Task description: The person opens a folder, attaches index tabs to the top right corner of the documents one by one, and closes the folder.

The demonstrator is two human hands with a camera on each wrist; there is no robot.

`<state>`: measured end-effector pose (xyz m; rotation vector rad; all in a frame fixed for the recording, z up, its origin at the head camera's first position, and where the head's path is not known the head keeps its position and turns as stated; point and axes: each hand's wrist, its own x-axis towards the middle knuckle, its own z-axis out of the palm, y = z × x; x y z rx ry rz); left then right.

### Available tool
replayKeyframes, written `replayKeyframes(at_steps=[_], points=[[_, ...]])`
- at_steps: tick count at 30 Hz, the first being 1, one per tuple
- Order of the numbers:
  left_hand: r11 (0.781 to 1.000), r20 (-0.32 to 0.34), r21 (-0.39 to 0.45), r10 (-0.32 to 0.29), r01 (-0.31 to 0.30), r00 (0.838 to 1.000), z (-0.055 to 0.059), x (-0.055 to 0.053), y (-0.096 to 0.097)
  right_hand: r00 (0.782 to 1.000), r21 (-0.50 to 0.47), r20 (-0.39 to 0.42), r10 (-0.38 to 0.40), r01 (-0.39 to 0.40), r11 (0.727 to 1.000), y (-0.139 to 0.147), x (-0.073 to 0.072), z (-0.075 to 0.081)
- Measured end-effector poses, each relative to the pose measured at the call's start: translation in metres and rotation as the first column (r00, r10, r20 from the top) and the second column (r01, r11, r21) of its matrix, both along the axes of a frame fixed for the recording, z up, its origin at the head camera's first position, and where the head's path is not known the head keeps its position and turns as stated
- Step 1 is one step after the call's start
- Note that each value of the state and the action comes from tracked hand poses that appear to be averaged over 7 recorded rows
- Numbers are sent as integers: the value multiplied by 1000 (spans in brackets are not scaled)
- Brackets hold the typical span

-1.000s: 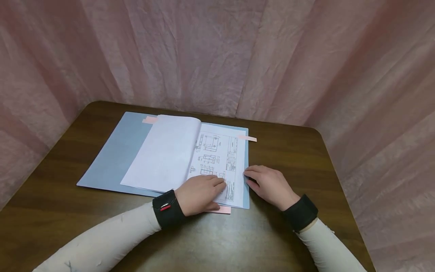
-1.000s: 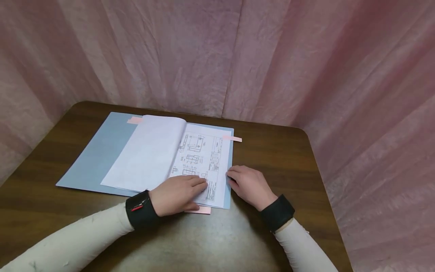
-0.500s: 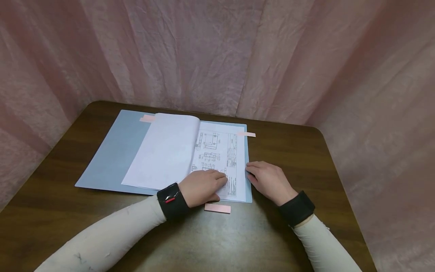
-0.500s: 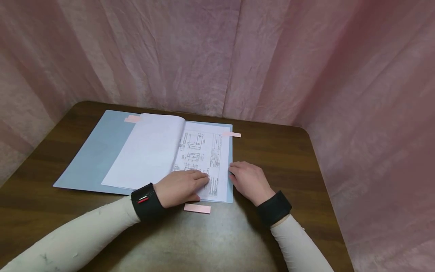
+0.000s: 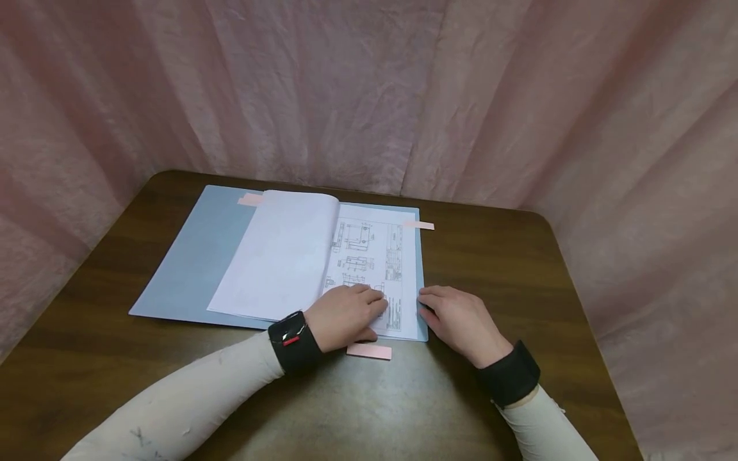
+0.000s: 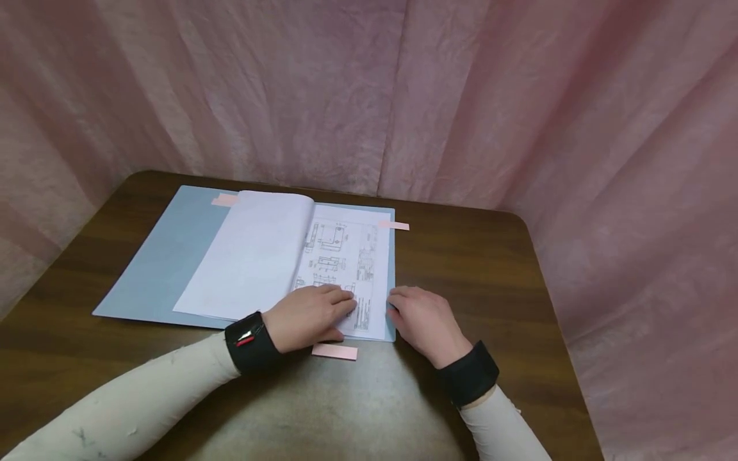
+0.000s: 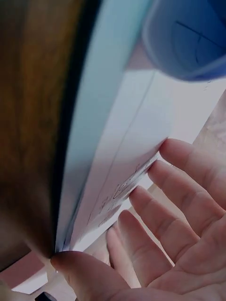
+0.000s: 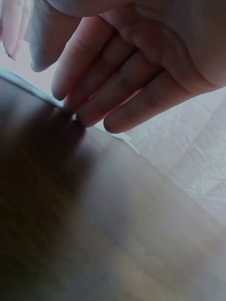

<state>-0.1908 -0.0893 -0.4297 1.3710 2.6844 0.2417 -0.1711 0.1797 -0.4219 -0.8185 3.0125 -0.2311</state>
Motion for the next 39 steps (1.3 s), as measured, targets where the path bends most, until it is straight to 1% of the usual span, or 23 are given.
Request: replayKeyframes(at_steps=[5,7,9,11,15,17,19,23,27,30,32,34,39], points=[[1000,2,1,-8,8,1000,-1,-1,-3,1000,6,7,5,-5,1000,-3,11,1],[1000,-12,5,-7,7,1000,-2,-1,-2,1000,4,4,-3,3,1000,-3,13,1],[1000,-37,6,-5,6,999,-3,-1,-1,1000,-5,-6,-12,12,1000,-2,15,-1],[1000,-76,2,-4,4,997,-4,0,2,1000,-20,-21,-24,23,1000,-1,17,-2],[1000,-154,-16,-7,5,988,-4,3,11,998,-59,-50,-41,38,998,0,21,-4],[1000,-177,-23,-6,2,984,-4,5,15,998,-78,-58,-35,30,997,-1,22,-5],[1000,-184,-20,5,-9,983,-3,6,17,998,-94,-63,-16,10,995,-2,22,-6],[998,-174,10,60,-59,983,-3,7,16,997,-111,-73,33,-41,993,-5,23,-8],[993,-192,55,113,-105,975,-2,7,10,994,-96,-82,77,-85,992,-9,22,-9],[986,-202,106,151,-132,968,0,7,3,993,-82,-73,96,-102,991,-12,21,-9],[976,-204,147,187,-159,961,2,7,-2,992,-77,-70,101,-107,991,-14,20,-9],[964,-211,186,227,-189,951,4,7,-7,992,-72,-74,102,-107,992,-16,18,-8],[936,-238,247,310,-251,921,11,6,-22,989,-58,-108,103,-109,992,-20,16,-10]])
